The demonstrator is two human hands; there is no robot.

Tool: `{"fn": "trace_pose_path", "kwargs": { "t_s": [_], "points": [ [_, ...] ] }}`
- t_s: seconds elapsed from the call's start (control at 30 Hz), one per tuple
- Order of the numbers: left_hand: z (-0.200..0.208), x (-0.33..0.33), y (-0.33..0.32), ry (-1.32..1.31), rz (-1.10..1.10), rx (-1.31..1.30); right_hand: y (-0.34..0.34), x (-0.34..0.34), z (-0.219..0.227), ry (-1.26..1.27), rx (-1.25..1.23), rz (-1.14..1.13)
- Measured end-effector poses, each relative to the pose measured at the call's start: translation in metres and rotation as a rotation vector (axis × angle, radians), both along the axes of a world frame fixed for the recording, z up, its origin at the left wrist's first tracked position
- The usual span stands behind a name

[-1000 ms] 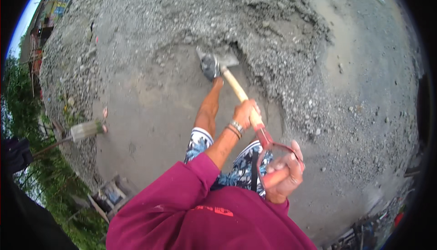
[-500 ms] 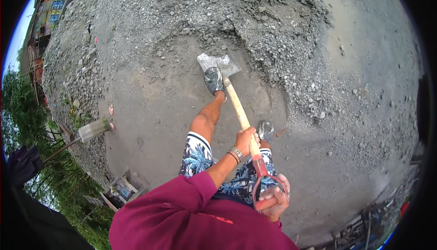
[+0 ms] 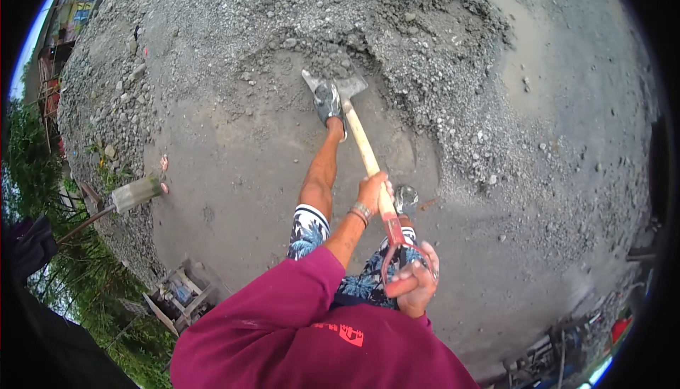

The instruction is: The person shovels a mixture of gravel, sand, and cement on the ground, repeatedly turning the pile over to mix it.

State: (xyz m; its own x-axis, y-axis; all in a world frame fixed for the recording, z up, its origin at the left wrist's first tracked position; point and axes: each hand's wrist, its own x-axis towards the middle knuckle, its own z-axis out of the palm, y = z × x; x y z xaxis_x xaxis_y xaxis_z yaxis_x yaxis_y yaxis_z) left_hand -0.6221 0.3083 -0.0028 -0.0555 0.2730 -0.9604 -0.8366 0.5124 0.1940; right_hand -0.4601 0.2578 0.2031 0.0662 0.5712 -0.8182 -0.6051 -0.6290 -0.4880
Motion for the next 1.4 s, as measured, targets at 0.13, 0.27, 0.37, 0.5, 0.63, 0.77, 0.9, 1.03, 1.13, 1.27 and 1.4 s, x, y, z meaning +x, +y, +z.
{"fn": "trace_pose_path", "kwargs": {
  "t_s": [0.13, 0.27, 0.37, 0.5, 0.63, 0.77, 0.9, 1.03, 1.13, 1.27, 1.4],
  "points": [
    [-0.003, -0.006, 0.02, -0.056, -0.001, -0.02, 0.01, 0.002, -0.011, 0.037, 0.081, 0.0],
    [-0.063, -0.069, 0.101, -0.019, 0.048, -0.005, 0.098, -0.045, -0.076, 0.049, 0.21, 0.048],
    [-0.087, -0.042, 0.118, 0.008, 0.124, 0.191, 0.112, -0.019, -0.106, -0.08, 0.24, 0.109],
    [-0.099, -0.025, 0.131, -0.018, -0.064, 0.203, 0.124, 0.029, -0.146, -0.247, 0.175, 0.177],
    [-0.131, -0.043, 0.121, -0.151, -0.439, 0.13, 0.104, 0.064, -0.207, -0.551, -0.025, 0.214],
    [-0.194, -0.08, 0.13, 0.002, -0.315, 0.003, 0.083, 0.041, -0.23, -0.755, -0.292, 0.116],
    [-0.259, -0.168, 0.189, 0.175, -0.032, -0.124, 0.089, -0.016, -0.191, -0.826, -0.358, 0.061],
    [-0.253, -0.171, 0.208, 0.062, -0.008, -0.275, 0.11, -0.017, -0.151, -1.028, -0.223, 0.112],
    [-0.221, -0.152, 0.229, 0.034, 0.063, -0.251, 0.133, 0.004, -0.14, -1.084, -0.08, 0.182],
    [-0.199, -0.161, 0.219, -0.049, 0.173, -0.061, 0.148, 0.026, -0.126, -1.048, 0.078, 0.257],
    [-0.173, -0.179, 0.186, -0.088, 0.359, 0.114, 0.168, 0.047, -0.116, -1.009, 0.263, 0.385]
  ]
}}
